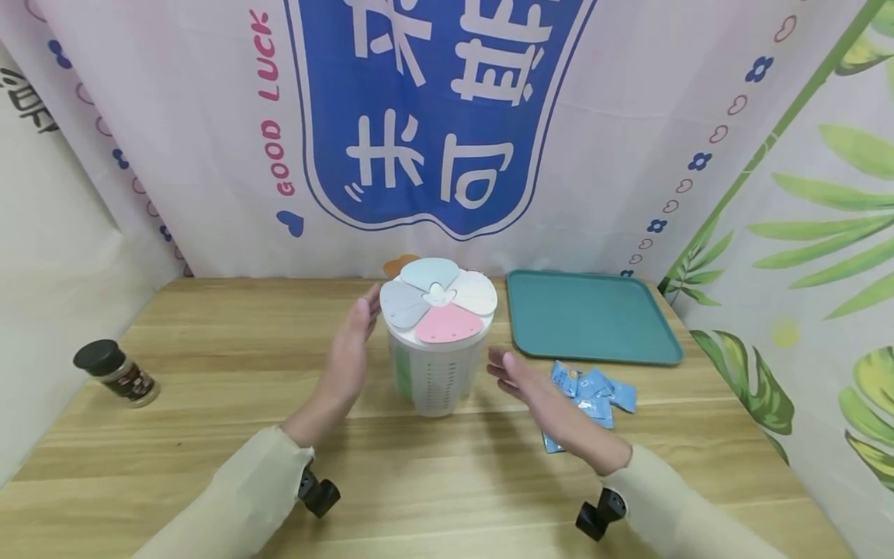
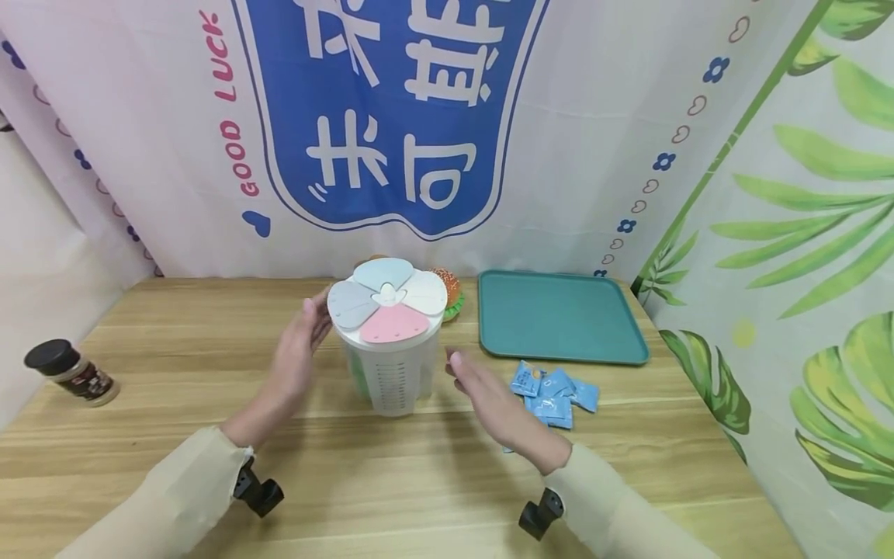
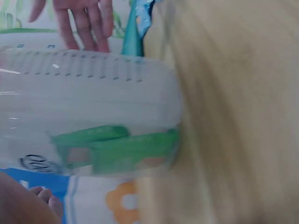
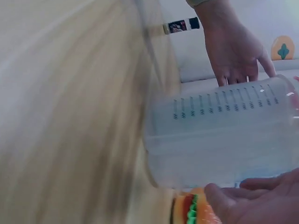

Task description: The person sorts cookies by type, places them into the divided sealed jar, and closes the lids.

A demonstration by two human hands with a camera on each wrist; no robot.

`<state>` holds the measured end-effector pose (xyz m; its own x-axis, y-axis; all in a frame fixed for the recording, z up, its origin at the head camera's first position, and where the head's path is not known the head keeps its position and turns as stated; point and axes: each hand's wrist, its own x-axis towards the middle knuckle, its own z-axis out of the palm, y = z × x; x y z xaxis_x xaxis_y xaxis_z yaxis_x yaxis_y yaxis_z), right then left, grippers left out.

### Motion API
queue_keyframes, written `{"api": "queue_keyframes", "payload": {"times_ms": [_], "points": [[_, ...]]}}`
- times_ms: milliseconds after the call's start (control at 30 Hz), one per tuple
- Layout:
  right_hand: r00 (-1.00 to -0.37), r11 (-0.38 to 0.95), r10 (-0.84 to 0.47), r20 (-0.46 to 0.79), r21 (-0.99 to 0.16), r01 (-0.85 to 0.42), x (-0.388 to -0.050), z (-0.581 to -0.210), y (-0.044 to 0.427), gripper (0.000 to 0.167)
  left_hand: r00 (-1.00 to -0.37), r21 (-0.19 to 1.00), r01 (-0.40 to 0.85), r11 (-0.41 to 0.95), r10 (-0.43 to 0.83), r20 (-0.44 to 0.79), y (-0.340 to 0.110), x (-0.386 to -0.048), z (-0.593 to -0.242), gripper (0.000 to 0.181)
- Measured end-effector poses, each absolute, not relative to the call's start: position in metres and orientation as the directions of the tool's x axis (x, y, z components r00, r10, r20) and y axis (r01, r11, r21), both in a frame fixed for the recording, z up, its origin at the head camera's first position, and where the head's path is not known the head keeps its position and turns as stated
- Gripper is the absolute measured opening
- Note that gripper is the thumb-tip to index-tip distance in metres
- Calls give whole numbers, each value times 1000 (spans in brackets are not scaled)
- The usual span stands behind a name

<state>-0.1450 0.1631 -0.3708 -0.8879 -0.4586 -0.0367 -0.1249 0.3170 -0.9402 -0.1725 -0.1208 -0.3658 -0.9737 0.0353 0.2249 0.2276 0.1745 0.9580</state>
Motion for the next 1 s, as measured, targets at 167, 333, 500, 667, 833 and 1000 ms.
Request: {"api": "queue_keyframes", "payload": {"times_ms": [167, 333, 500, 667, 833, 1000], "points": [[-921, 350, -357, 157, -891, -288, -157, -355, 170, 54, -905, 870, 410, 274, 4, 425, -129, -166, -350, 53], [-881, 364, -297, 369, -809, -462, -170, -333, 176, 41, -773, 685, 607, 403, 95, 628, -133, -161, -338, 45], [-745, 405, -430, 510, -629, -664, -177, -314, 176, 38, -658, 470, 710, 525, 257, 707, -130, -156, -333, 49], [-617, 416, -610, 497, -462, -783, -181, -303, 167, 41, -607, 318, 745, 587, 398, 688, -126, -151, -329, 50], [-564, 399, -690, 454, -412, -819, -184, -299, 159, 42, -596, 226, 751, 621, 489, 637, -125, -150, -327, 51], [-554, 389, -700, 452, -410, -825, -185, -298, 158, 42, -596, 203, 750, 629, 510, 620, -126, -150, -326, 50]]}}
